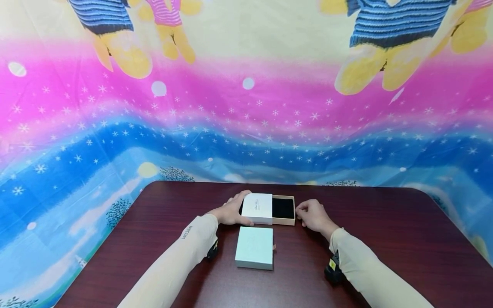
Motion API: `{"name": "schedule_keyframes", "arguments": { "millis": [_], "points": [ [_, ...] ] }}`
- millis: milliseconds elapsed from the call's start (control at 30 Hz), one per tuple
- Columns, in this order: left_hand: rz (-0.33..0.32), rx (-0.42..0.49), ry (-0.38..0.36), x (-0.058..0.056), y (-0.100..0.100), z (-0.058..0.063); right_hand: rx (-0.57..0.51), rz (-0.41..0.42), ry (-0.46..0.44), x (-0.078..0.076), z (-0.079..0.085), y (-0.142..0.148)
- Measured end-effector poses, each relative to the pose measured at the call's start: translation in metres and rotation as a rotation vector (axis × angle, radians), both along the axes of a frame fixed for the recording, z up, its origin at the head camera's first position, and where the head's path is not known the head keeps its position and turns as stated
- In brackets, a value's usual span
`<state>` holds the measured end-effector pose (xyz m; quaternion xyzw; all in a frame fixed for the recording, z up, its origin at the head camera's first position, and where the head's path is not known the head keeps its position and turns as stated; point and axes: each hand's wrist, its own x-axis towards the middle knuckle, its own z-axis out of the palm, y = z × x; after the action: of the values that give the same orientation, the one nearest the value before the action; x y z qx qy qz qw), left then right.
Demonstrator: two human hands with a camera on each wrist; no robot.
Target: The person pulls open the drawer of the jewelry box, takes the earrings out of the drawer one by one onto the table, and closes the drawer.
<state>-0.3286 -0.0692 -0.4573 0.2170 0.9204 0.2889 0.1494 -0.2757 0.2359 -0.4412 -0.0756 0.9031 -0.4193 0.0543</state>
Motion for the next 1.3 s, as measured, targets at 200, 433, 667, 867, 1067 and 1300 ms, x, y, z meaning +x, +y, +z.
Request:
{"name": "schedule_keyframes", "arguments": {
  "millis": [200,433,667,867,1067,1300],
  "points": [
    [-0.001,-0.008,0.000,0.003,0.000,0.003,-0.005,0.001,0.002,0.000,0.000,0.000],
    [-0.005,-0.030,0.005,0.008,0.001,0.009,-0.007,0.007,0.007,-0.001,0.000,0.000],
    [-0.005,-0.017,0.006,0.004,0.001,0.004,-0.008,0.006,0.008,-0.002,0.000,-0.003],
    [0.000,-0.016,0.000,0.000,0.001,-0.001,-0.008,-0.001,0.004,-0.002,-0.001,-0.004],
    [0.000,-0.004,-0.007,-0.002,0.000,-0.002,0.003,-0.003,0.017,-0.003,-0.002,-0.006],
    [-0.008,0.002,-0.003,-0.002,0.000,-0.002,-0.008,0.009,0.027,-0.004,-0.003,-0.007]
  ]
}}
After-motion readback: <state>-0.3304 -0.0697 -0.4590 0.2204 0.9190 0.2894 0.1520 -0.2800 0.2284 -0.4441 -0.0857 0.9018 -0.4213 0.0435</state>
